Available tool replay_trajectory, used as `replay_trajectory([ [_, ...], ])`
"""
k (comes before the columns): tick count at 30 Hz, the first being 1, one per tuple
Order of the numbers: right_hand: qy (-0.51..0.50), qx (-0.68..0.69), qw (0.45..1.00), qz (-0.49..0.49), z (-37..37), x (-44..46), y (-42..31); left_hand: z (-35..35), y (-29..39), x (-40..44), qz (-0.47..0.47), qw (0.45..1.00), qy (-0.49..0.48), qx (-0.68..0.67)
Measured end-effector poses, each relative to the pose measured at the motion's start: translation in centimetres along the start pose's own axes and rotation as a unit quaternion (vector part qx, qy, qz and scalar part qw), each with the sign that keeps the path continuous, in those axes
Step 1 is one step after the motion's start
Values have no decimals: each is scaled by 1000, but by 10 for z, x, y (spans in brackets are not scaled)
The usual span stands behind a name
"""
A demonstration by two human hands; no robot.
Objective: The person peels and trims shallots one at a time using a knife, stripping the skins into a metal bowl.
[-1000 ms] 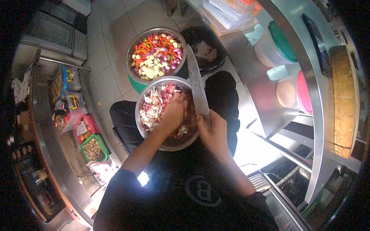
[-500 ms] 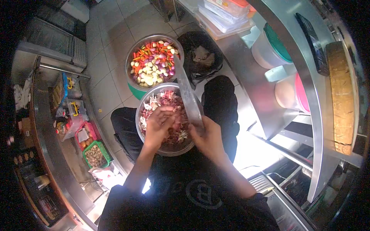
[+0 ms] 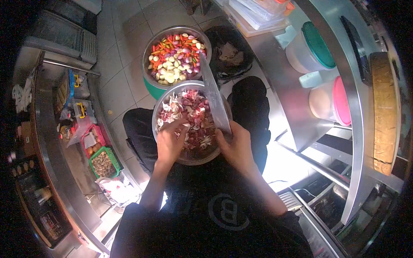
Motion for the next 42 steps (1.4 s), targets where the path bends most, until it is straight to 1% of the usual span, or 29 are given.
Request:
replay_trajectory([
  [1, -1, 8, 1000, 10, -1, -1, -1, 2, -2, 0, -11, 999, -34, 34],
  [2, -1, 15, 1000, 20, -1, -3, -1, 3, -1, -1, -10, 999, -35, 33],
  [4, -8, 12, 1000, 21, 0, -5, -1, 13, 2, -7, -39, 970, -179, 160],
  [5, -14, 8, 1000, 23, 1, -5, -1, 19, -8, -10, -38, 970, -177, 161],
  [7, -18, 8, 1000, 15, 2, -5, -2, 33, -15, -18, 133, 956, -87, 248],
  [9, -22, 8, 1000, 8, 5, -6, -3, 34, -15, -20, 129, 957, -102, 238],
  [11, -25, 22, 999, -8, 7, -6, -6, 29, -7, -17, 76, 984, -78, 140],
  [12, -24, 22, 999, -8, 6, -6, -5, 23, -1, -15, 77, 984, -78, 140],
  [13, -30, 20, 999, -17, 8, -6, -4, 17, 2, -10, 30, 993, -113, 20],
  [14, -36, 18, 999, -26, 9, -6, -3, 14, 3, -8, -17, 984, -146, -100],
  [15, -36, 19, 999, -25, 9, -6, -6, 12, 4, -9, -18, 984, -147, -99],
  [16, -50, 24, 997, -45, 9, -6, -12, 11, 4, -11, -38, 959, -146, -242],
  [17, -64, 29, 995, -66, 10, -5, -17, 9, 5, -13, -57, 913, -140, -379],
  [18, -67, 30, 995, -65, 10, -5, -19, 3, 12, -14, -73, 891, -160, -418],
  [19, -76, 26, 994, -73, 12, -6, -21, 2, 13, -16, -75, 892, -158, -417],
  [21, -87, 24, 993, -81, 16, -7, -21, 0, 15, -19, -103, 827, -116, -541],
  [23, -92, 36, 991, -94, 19, -9, -21, -1, 18, -20, -120, 817, -116, -552],
  [24, -92, 35, 991, -94, 19, -8, -22, 0, 18, -21, -128, 797, -121, -577],
  [25, -85, 41, 989, -114, 18, -8, -27, 1, 18, -22, -137, 777, -127, -601],
  [26, -78, 47, 987, -134, 18, -8, -30, 3, 15, -24, -137, 777, -128, -602],
  [28, -76, 42, 986, -141, 19, -9, -32, 8, 12, -25, -142, 754, -133, -627],
  [29, -74, 37, 985, -149, 19, -9, -33, 9, 12, -27, -140, 754, -133, -628],
  [31, -74, 31, 985, -151, 19, -9, -34, 7, 20, -28, -159, 783, -103, -593],
  [32, -73, 25, 985, -152, 20, -9, -34, 8, 23, -29, -158, 783, -102, -593],
  [34, -61, 11, 987, -149, 19, -10, -36, 8, 26, -28, -134, 814, -85, -559],
  [36, -50, -2, 988, -144, 20, -11, -37, 9, 27, -28, -128, 822, -73, -550],
  [39, -44, -13, 984, -174, 22, -13, -38, 11, 21, -28, -124, 830, -55, -542],
  [41, -43, -60, 982, -174, 26, -16, -34, 13, 18, -31, -131, 828, -51, -543],
  [42, -42, -60, 982, -173, 26, -18, -35, 12, 20, -31, -118, 838, -39, -531],
])
Point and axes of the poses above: each hand's wrist, its own x-axis towards the middle knuckle, its own z-axis out of the palm, y = z × x, the point moved 4 cm from there along x, towards the middle knuckle, and after that the axes turned 2 degrees about -x, right-handed, at the moved point
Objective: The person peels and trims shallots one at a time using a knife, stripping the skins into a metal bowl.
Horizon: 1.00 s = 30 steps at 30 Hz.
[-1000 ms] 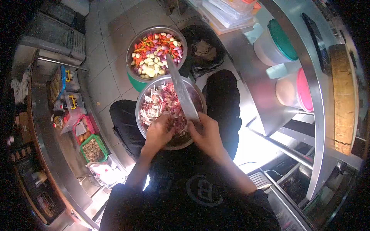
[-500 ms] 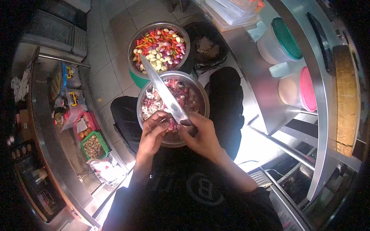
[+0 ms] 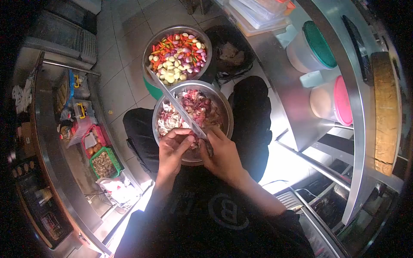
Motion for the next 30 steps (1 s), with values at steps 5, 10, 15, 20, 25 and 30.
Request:
replay_trajectory([
  [5, -24, -84, 996, 15, 6, -3, -5, 1, 2, -2, 31, 999, 18, 34],
  [10, -34, -126, 991, 35, 15, -6, -3, 13, 15, -6, 96, 984, 24, 147],
  [15, -56, -151, 985, 57, 19, -8, 4, 17, 18, -8, 97, 971, -3, 219],
  [20, -31, -117, 991, 48, 14, -3, 6, 15, 12, -7, 106, 978, -4, 182],
  [25, 7, 39, 998, 51, 3, 3, 7, -4, -6, -3, -19, 997, -30, -75],
  [30, 13, 95, 992, 83, 0, 1, 6, -3, -12, -2, -51, 985, -18, -166],
])
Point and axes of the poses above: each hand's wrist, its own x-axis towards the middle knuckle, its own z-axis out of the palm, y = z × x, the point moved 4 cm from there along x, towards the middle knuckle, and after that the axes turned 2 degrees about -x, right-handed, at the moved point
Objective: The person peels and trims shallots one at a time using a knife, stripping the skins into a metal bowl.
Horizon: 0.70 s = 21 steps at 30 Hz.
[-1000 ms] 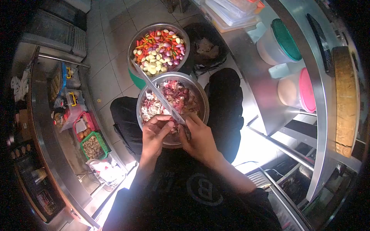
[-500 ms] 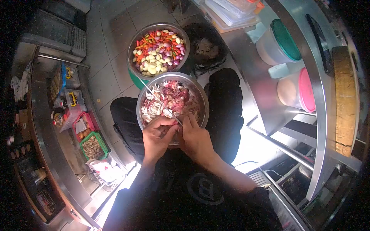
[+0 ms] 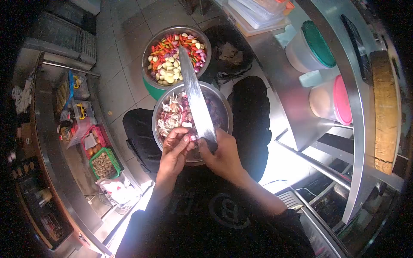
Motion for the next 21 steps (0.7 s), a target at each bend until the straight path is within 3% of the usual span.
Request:
replay_trajectory([
  [3, 14, 12, 1000, -9, 0, -1, 0, -4, -4, 1, 14, 1000, 1, 19],
  [5, 23, 5, 1000, -5, -1, 0, -3, -8, 0, 1, 67, 973, 44, 215],
  [8, 16, -4, 1000, -9, 1, 1, 0, 3, 10, -1, 128, 946, 13, 297],
  [11, 0, 10, 1000, -7, 3, 1, 0, 13, 13, -6, 68, 975, 2, 212],
  [18, -13, 36, 999, 7, 3, -1, 0, 3, 12, -2, 52, 977, -18, 206],
  [21, -3, 55, 996, 76, 2, 1, 4, 6, 17, -4, 52, 986, -2, 157],
])
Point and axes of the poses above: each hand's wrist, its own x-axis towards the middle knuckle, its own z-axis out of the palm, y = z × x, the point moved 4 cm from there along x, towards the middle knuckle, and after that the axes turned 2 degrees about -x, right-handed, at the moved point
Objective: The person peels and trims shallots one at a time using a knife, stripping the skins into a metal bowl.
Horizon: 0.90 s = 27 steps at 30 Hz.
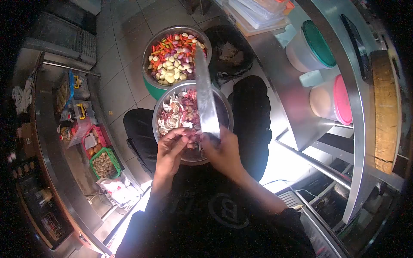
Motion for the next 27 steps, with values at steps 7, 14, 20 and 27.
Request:
replay_trajectory([
  [7, 47, -144, 988, -20, -11, 9, -2, -3, 9, 0, -23, 995, 28, -96],
  [14, 56, -113, 981, -148, 4, 10, -21, 2, 12, 0, 76, 996, 36, 28],
  [20, 21, -42, 998, -50, 5, 8, -13, 6, 12, -2, 106, 992, 21, 60],
  [27, 61, -57, 995, -56, 2, 8, -5, -1, 4, -2, 46, 999, 15, 25],
])
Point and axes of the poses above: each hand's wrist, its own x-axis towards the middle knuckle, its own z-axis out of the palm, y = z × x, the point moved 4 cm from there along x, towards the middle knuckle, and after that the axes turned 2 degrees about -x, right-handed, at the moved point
